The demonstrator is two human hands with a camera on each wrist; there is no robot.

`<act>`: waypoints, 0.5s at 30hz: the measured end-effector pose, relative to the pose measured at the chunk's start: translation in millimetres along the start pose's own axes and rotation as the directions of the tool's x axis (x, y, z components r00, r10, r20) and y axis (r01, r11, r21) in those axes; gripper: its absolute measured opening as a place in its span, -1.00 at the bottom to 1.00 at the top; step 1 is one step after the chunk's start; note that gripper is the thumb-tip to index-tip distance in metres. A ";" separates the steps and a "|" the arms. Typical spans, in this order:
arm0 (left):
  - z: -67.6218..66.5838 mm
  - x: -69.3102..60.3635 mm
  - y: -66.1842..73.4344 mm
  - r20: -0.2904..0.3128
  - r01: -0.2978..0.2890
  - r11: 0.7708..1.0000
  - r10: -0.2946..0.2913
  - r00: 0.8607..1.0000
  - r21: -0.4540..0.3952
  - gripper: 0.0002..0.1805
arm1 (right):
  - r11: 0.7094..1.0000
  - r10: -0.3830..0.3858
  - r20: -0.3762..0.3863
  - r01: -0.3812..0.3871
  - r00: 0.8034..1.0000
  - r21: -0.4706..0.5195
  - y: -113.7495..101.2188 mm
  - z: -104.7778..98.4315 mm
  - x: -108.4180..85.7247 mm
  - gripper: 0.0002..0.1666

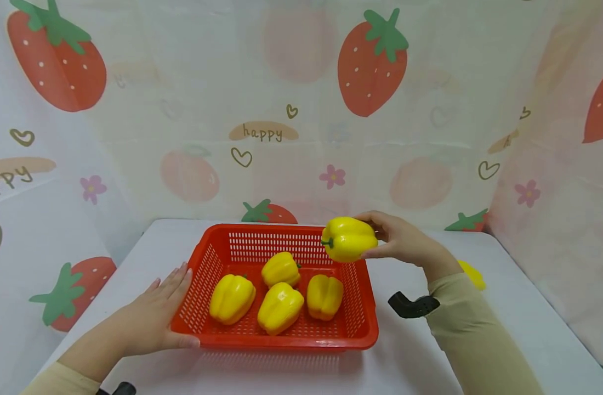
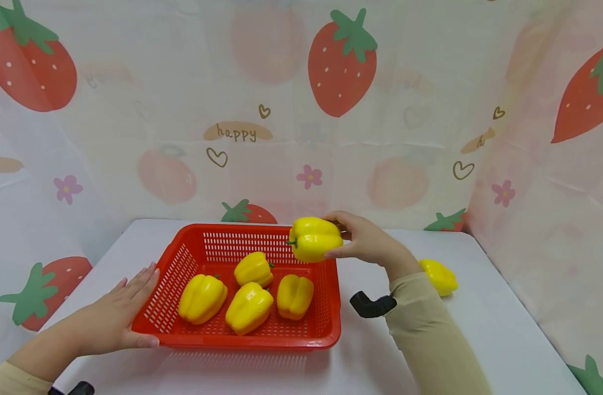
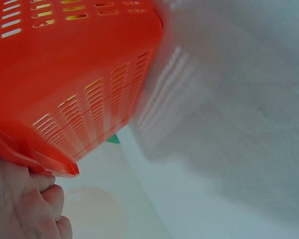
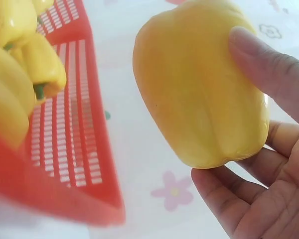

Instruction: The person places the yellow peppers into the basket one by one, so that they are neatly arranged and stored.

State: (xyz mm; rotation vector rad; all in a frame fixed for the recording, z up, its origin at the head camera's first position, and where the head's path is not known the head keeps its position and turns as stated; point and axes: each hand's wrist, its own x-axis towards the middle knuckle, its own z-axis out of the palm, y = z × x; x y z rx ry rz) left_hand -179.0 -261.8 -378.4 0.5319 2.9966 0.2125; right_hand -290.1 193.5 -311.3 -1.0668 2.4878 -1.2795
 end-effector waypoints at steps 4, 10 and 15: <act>-0.3 -0.4 0.7 0.004 0.002 1.000 -0.002 1.000 -0.004 0.39 | 1.000 0.004 0.006 -0.004 1.000 0.001 -3.9 9.6 12.1 -0.26; 0.0 -0.9 1.0 -0.001 -0.007 1.000 0.007 1.000 -0.001 0.38 | 0.998 0.052 0.026 -0.051 0.998 -0.027 -8.9 24.4 29.2 -0.25; -0.9 -0.8 0.7 -0.011 -0.019 1.000 0.019 1.000 0.009 0.38 | 0.993 0.096 0.042 -0.093 0.994 -0.071 -13.7 36.5 42.7 -0.27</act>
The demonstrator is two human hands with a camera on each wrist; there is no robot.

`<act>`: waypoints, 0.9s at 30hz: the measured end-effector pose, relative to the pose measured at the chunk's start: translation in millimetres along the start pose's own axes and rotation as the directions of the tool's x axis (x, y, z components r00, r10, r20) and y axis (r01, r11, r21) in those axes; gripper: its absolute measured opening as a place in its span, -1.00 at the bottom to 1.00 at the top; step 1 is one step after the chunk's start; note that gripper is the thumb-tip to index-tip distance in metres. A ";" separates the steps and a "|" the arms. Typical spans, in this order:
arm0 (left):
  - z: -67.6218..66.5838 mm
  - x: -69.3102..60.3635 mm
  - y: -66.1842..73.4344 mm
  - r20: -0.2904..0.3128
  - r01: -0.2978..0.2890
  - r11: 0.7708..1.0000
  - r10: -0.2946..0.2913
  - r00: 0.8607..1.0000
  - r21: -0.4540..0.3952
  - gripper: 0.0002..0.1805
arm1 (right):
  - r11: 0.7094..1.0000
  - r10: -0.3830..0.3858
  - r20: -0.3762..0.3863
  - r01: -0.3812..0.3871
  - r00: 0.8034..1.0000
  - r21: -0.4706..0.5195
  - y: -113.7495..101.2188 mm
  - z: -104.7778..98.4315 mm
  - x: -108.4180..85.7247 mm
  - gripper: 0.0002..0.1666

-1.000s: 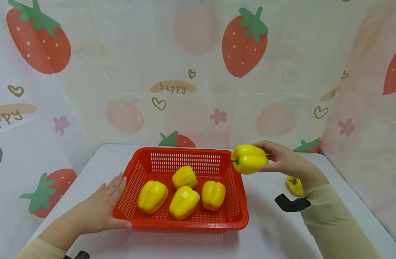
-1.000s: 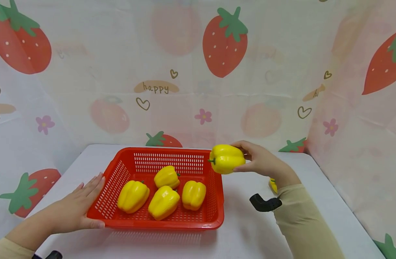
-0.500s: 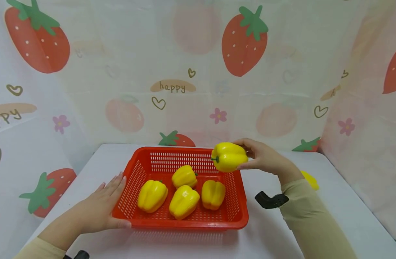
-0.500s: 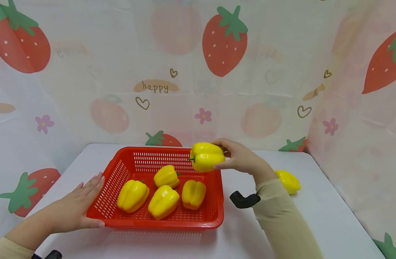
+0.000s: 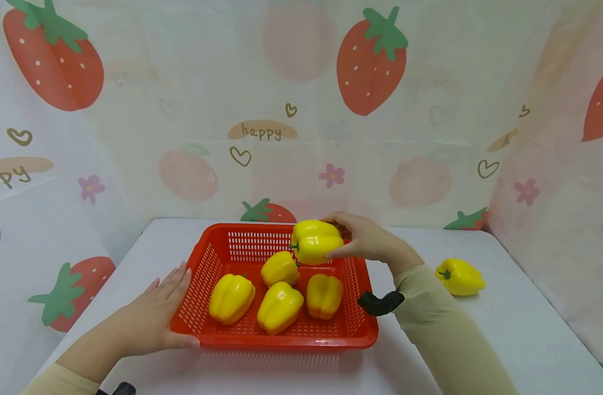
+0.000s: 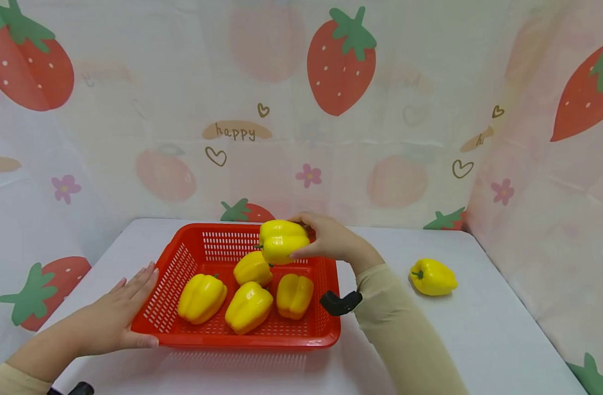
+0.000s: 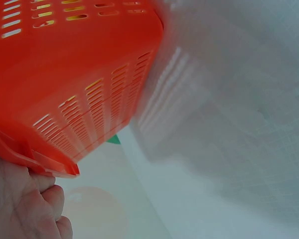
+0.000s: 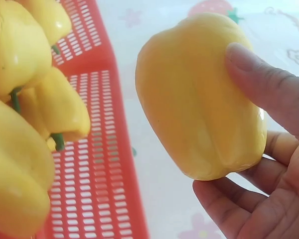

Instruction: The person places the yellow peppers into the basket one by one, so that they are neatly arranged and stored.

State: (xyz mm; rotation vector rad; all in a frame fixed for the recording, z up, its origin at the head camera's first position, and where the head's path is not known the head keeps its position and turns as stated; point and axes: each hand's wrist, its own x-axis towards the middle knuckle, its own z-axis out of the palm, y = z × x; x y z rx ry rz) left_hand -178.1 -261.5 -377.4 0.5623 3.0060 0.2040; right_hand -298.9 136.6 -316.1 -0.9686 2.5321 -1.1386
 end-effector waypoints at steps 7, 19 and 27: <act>-0.2 -0.9 1.3 -0.004 -0.004 1.000 0.004 1.000 0.000 0.38 | 0.999 0.036 0.007 -0.036 0.999 -0.026 -8.7 12.7 16.0 -0.31; -0.2 -1.9 -0.5 -0.009 -0.004 1.000 0.004 1.000 0.006 0.39 | 0.997 0.051 0.008 -0.051 0.999 -0.065 -16.5 26.5 36.4 -0.33; 0.7 -2.6 -1.0 -0.010 -0.016 1.000 0.016 1.000 0.007 0.39 | 0.997 0.066 0.021 -0.065 0.998 -0.046 -21.4 36.0 49.0 -0.33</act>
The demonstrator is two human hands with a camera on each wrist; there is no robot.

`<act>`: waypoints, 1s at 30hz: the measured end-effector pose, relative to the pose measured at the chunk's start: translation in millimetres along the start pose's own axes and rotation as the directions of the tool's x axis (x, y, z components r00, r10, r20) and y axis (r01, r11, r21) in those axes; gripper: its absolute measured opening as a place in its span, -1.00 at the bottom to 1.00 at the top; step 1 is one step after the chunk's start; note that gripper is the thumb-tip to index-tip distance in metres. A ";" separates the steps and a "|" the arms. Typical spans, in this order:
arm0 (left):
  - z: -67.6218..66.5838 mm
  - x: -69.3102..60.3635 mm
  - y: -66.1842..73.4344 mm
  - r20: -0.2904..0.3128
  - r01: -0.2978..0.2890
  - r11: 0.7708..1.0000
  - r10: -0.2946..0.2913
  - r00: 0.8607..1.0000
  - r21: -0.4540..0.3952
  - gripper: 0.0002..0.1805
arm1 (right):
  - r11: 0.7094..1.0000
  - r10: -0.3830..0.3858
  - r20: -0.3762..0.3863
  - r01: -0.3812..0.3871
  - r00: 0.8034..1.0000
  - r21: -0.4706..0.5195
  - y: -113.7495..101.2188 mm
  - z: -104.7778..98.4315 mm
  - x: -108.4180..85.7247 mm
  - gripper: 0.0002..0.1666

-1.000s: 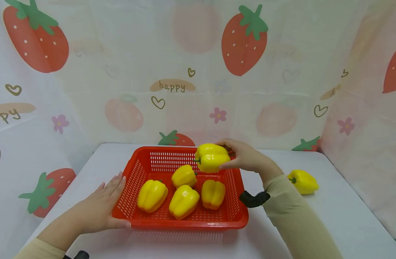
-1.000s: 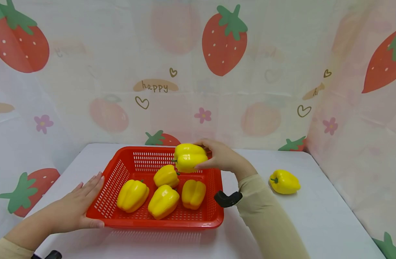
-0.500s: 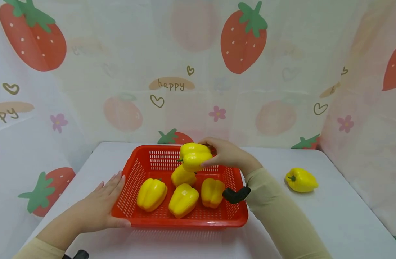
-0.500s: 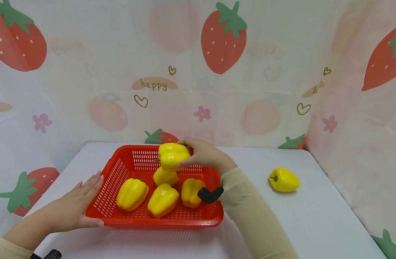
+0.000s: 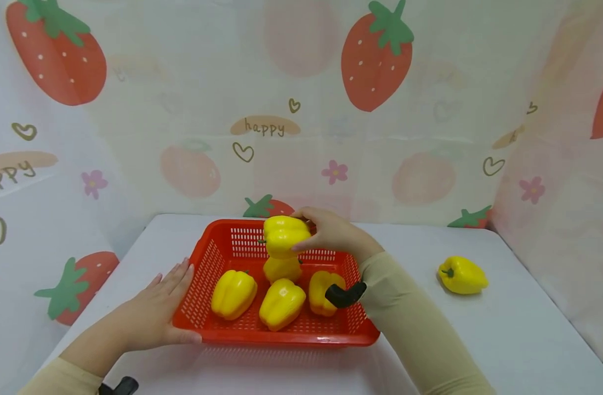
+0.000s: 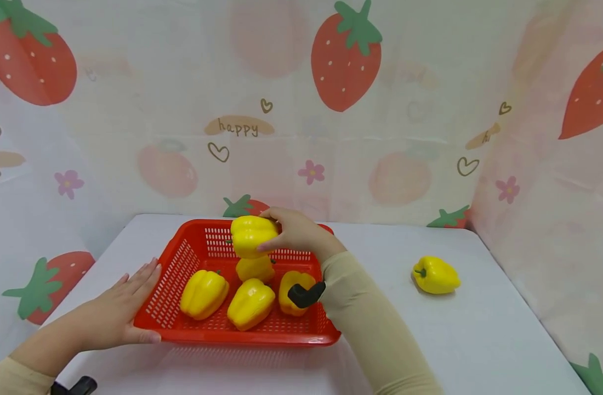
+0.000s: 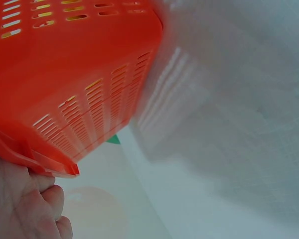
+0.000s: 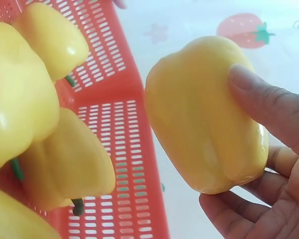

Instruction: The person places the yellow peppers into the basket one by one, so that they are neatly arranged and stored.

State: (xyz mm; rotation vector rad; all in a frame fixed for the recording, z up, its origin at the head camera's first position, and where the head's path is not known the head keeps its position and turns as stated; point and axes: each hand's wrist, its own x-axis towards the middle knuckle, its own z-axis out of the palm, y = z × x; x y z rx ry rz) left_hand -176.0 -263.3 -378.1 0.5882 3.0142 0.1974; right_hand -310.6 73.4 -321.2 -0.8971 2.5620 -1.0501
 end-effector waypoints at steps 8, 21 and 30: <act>0.6 0.5 0.5 0.001 0.001 1.000 -0.001 1.000 0.000 0.39 | 0.999 0.038 0.010 -0.038 0.999 0.016 -6.0 14.6 15.0 -0.30; -1.9 1.0 1.7 0.010 0.012 1.000 -0.012 1.000 -0.005 0.40 | 0.992 0.123 0.010 -0.123 0.992 0.039 -9.0 37.9 35.5 -0.27; -0.8 1.9 1.0 0.013 0.020 1.000 -0.020 1.000 -0.012 0.39 | 0.990 0.139 0.014 -0.139 0.990 0.011 -13.3 43.0 38.0 -0.22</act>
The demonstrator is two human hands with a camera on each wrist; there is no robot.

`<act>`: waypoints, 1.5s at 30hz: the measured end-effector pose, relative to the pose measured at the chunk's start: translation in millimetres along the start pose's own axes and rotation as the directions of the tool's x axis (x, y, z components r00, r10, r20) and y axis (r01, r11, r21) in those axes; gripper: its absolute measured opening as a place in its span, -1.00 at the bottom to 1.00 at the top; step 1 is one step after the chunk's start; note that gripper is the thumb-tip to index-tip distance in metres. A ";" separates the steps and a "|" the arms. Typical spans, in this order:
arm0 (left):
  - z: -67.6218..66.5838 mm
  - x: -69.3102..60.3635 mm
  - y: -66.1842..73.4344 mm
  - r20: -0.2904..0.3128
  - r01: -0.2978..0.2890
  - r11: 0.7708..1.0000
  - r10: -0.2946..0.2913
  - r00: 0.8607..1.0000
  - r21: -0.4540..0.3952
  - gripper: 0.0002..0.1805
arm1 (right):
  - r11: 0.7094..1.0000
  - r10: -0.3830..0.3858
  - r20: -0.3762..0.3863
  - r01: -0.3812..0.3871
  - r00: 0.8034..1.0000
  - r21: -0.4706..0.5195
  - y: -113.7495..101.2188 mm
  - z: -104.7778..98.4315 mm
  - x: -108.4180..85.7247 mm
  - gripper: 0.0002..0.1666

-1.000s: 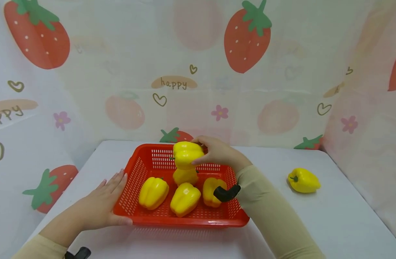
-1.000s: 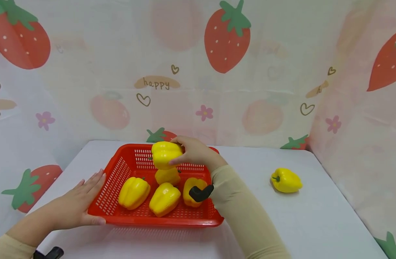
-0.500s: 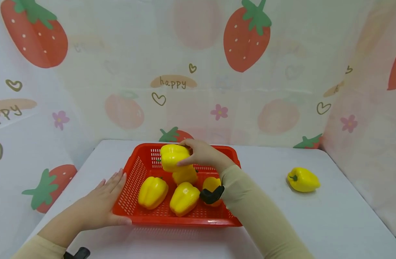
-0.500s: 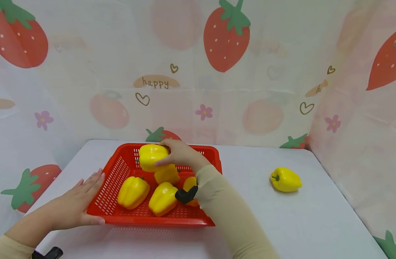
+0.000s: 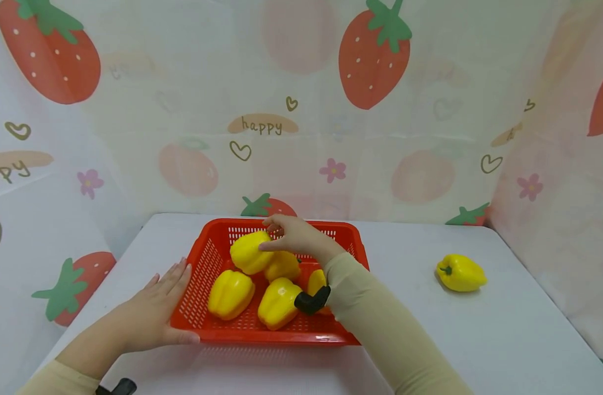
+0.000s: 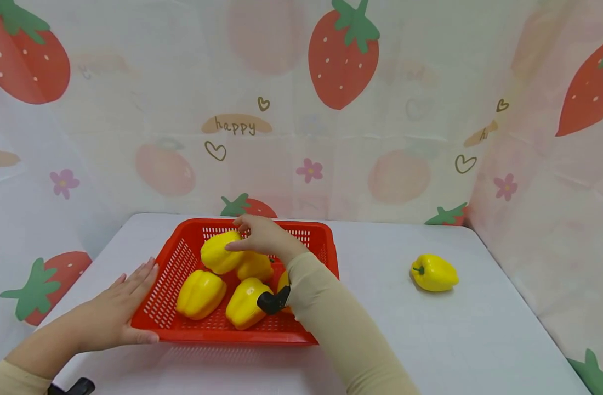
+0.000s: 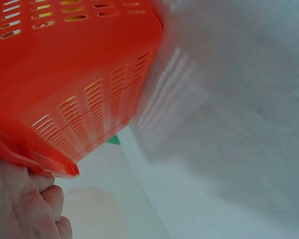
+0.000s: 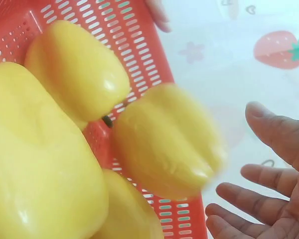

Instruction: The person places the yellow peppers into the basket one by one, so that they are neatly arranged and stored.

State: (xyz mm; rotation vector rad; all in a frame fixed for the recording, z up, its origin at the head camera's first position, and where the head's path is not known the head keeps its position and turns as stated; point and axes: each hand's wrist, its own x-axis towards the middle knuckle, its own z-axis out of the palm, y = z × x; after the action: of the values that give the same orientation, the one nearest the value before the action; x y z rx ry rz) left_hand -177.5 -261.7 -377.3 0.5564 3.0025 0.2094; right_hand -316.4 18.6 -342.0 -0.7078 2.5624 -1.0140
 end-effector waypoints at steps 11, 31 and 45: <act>-0.9 0.6 0.6 -0.001 -0.004 1.000 0.004 1.000 -0.003 0.39 | 0.999 0.025 0.023 -0.026 0.999 0.037 -1.1 -7.6 -8.8 -0.24; -0.2 1.4 0.7 0.010 0.003 1.000 -0.003 1.000 -0.001 0.39 | 0.998 -0.062 0.006 0.062 0.998 0.030 1.4 -25.7 -25.4 -0.39; -0.7 2.3 0.7 0.014 0.017 1.000 -0.017 1.000 -0.004 0.39 | 0.986 -0.126 -0.031 0.129 0.992 0.105 13.8 -49.3 -45.2 -0.47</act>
State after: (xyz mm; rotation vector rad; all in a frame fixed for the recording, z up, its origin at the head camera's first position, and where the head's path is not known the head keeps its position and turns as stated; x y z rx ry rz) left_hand -179.5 -260.3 -376.6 0.5293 2.9914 0.2092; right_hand -304.8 79.2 -312.7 -0.8436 2.4881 -1.1972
